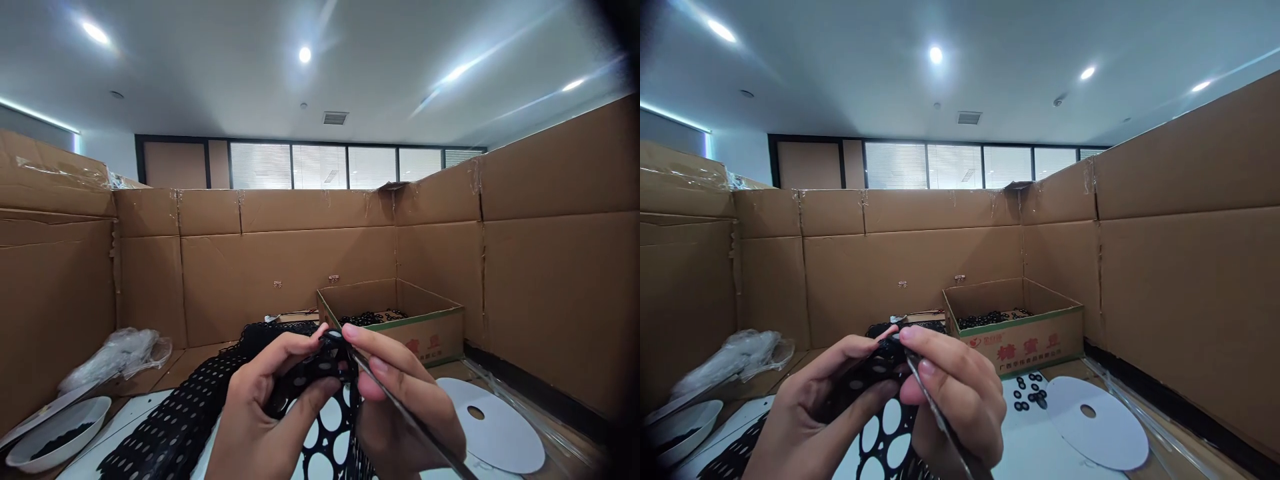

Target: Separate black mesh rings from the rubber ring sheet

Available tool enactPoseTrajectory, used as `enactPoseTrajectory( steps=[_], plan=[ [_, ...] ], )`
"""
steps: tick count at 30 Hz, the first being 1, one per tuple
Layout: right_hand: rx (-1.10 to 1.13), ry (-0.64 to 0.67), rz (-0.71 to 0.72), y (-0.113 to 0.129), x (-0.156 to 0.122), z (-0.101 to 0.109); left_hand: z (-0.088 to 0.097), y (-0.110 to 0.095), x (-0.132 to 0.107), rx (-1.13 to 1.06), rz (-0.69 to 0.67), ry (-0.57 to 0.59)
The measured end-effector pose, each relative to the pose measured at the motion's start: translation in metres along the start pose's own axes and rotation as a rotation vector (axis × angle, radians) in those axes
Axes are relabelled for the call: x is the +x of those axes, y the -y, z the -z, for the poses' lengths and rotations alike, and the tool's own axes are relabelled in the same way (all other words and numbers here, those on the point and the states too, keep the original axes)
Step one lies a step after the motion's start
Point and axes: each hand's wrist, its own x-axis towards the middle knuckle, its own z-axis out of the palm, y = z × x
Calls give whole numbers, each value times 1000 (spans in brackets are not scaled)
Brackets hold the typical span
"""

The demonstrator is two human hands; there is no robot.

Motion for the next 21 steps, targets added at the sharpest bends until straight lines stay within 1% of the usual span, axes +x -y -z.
enactPoseTrajectory(
  steps=[4,8,15,18,21],
  plan=[
    [31,36,-20,-5,-1,2,-7,0,-1,-3,-45,-35],
    [60,31,-50,-8,-2,3,-12,-1,0,-13,-67,-20],
    [71,70,8,-12,7,-1,-9,7,-1,33,-13,36],
    [47,110,36,-15,3,0,-10,9,-1,19,24,48],
    [-36,133,31,-16,-6,6,-11,8,0,11,78,59]
  ],
)
